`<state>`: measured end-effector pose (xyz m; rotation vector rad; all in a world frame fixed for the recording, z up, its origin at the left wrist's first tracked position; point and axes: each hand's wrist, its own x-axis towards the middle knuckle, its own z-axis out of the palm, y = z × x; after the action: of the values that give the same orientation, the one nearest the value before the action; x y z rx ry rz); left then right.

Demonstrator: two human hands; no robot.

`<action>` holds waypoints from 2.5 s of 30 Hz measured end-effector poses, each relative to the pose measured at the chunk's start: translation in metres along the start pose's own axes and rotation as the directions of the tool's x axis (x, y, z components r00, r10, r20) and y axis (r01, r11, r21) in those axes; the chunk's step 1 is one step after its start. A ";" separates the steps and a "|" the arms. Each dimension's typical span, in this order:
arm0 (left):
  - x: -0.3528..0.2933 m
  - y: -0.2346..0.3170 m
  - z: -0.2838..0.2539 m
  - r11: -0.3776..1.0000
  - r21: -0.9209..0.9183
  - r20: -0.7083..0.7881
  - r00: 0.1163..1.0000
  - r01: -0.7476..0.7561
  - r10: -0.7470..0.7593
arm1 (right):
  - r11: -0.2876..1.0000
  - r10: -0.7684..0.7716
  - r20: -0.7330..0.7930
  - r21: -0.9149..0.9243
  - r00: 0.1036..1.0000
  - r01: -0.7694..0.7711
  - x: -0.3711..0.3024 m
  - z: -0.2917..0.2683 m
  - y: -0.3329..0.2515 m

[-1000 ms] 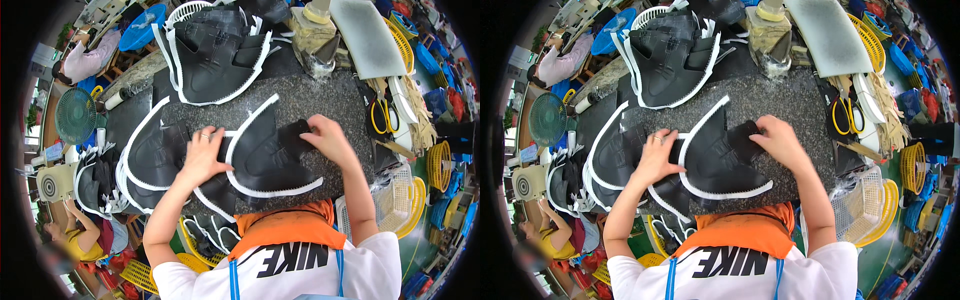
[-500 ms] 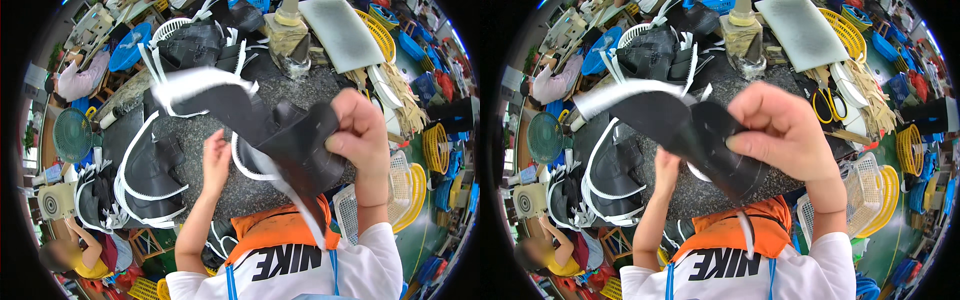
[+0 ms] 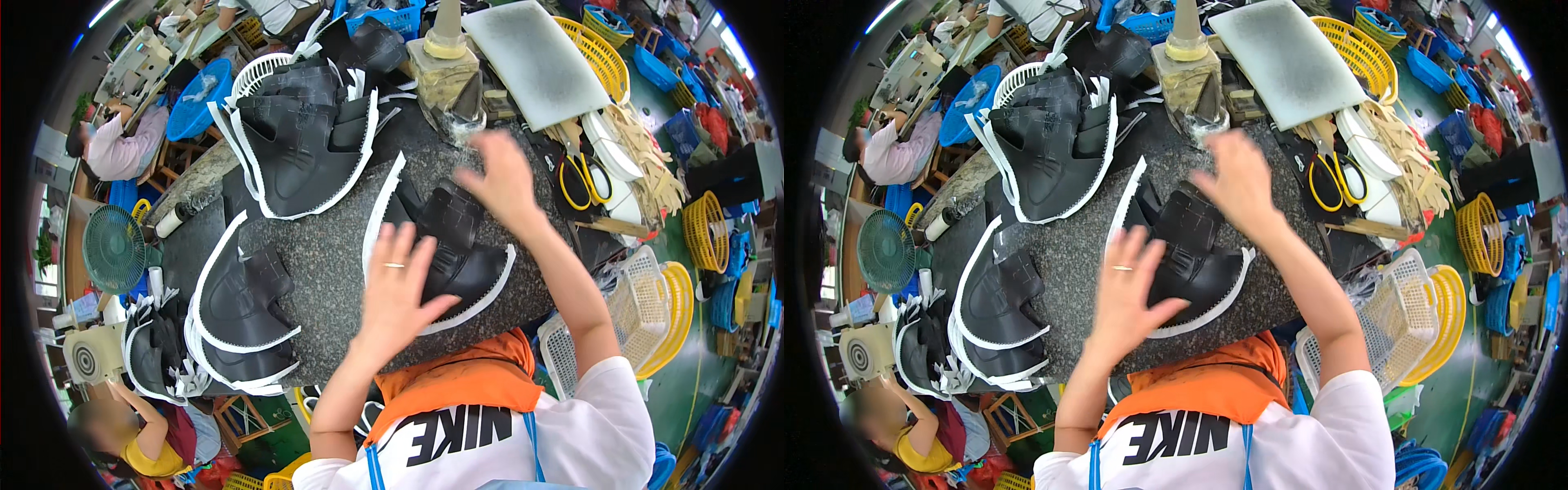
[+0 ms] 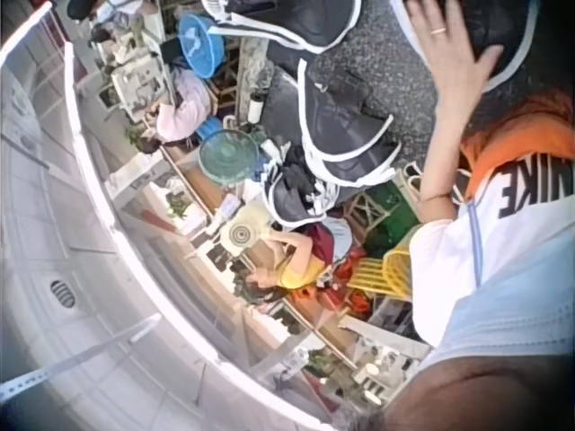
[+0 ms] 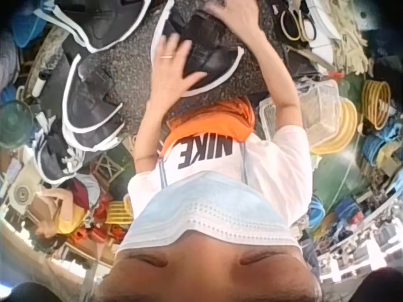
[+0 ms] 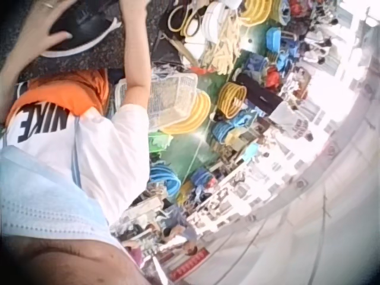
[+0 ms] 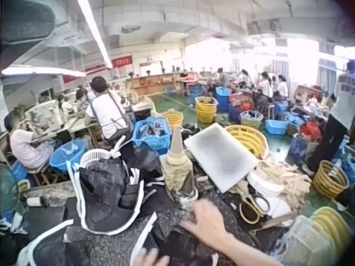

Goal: The person applies adhesive to shoe upper pieces using a small applicator tool, pressing and stacking the pieces by hand on a workbench.

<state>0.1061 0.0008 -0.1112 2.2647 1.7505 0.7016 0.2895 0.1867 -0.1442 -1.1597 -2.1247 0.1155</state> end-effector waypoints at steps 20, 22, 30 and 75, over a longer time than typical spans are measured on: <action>0.079 -0.048 0.058 0.991 -0.132 -0.016 1.000 0.002 -0.004 | 0.877 -0.163 0.339 -0.380 0.927 0.293 0.057 -0.012 0.024; 0.078 -0.047 0.059 0.992 -0.125 -0.024 1.000 -0.002 -0.001 | 0.879 -0.049 0.306 -0.439 0.951 0.186 0.052 -0.016 0.018; 0.079 -0.048 0.060 0.985 -0.172 -0.039 0.999 0.013 -0.020 | 0.266 0.326 0.550 0.727 0.769 -0.633 0.024 -0.064 0.029; 0.077 -0.055 0.025 0.998 -0.045 0.190 0.980 -0.045 0.053 | 0.945 -0.071 0.357 0.323 0.931 -0.052 -0.004 -0.046 0.001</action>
<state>0.0854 0.0924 -0.1371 2.2712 1.5833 0.5038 0.3199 0.1726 -0.1123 -0.9831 -2.3118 0.7051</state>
